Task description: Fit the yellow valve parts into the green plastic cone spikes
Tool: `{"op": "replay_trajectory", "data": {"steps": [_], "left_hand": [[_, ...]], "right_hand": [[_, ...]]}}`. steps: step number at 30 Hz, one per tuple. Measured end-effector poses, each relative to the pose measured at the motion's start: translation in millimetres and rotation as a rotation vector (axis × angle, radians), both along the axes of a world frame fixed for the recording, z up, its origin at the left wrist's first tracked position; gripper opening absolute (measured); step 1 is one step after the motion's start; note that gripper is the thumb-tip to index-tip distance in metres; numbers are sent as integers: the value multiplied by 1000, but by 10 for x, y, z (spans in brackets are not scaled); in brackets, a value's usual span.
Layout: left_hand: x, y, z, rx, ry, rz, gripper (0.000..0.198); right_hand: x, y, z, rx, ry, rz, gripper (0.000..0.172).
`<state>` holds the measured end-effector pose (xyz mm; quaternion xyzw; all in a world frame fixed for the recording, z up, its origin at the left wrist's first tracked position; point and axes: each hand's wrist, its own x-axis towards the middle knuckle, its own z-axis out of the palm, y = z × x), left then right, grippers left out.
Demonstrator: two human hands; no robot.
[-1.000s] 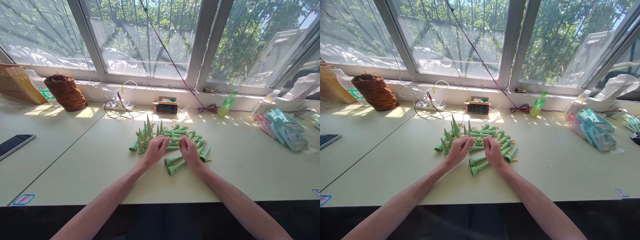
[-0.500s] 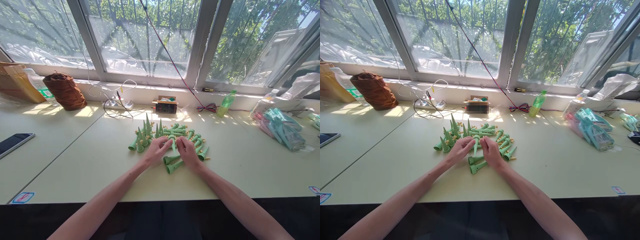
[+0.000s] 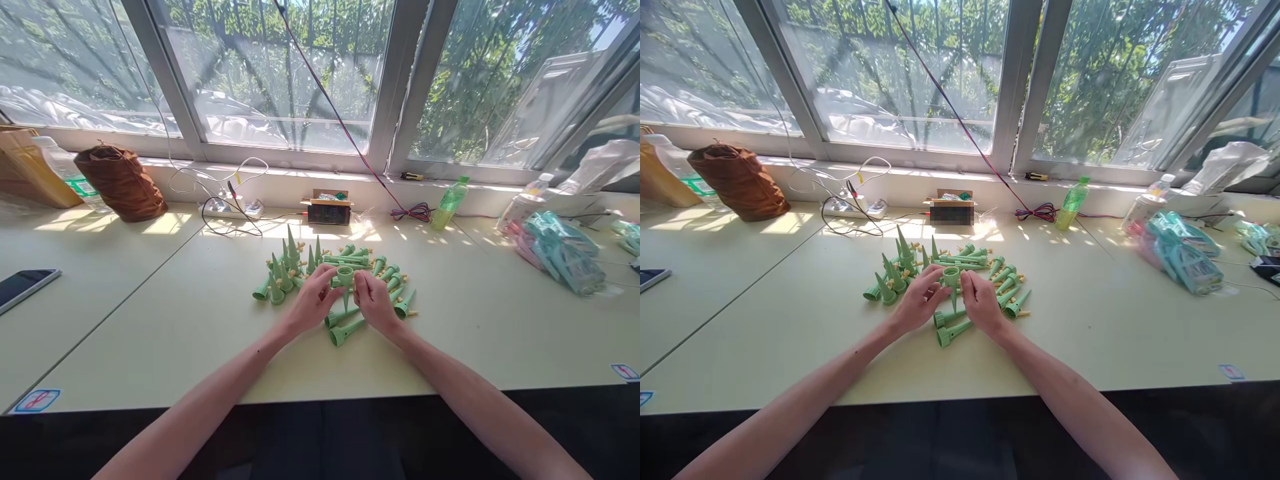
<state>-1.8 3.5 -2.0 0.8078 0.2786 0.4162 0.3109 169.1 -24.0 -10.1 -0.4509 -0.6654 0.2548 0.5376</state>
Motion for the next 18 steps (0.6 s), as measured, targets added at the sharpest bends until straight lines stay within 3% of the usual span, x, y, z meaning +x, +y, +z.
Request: {"op": "replay_trajectory", "data": {"steps": [5,10,14,18], "left_hand": [[6,22,-49,117,10,45,29],[48,13,-17,112,-37,181,24],[55,-20,47,-42,-80,188,49],[34,-62,93,-349,-118,99,71]], "right_hand": [[-7,1,-7,26,22,4,42],[2,16,10,66,9,-45,38],[17,24,33,104,-38,-85,35],[14,18,55,160,-165,-7,35]]}}
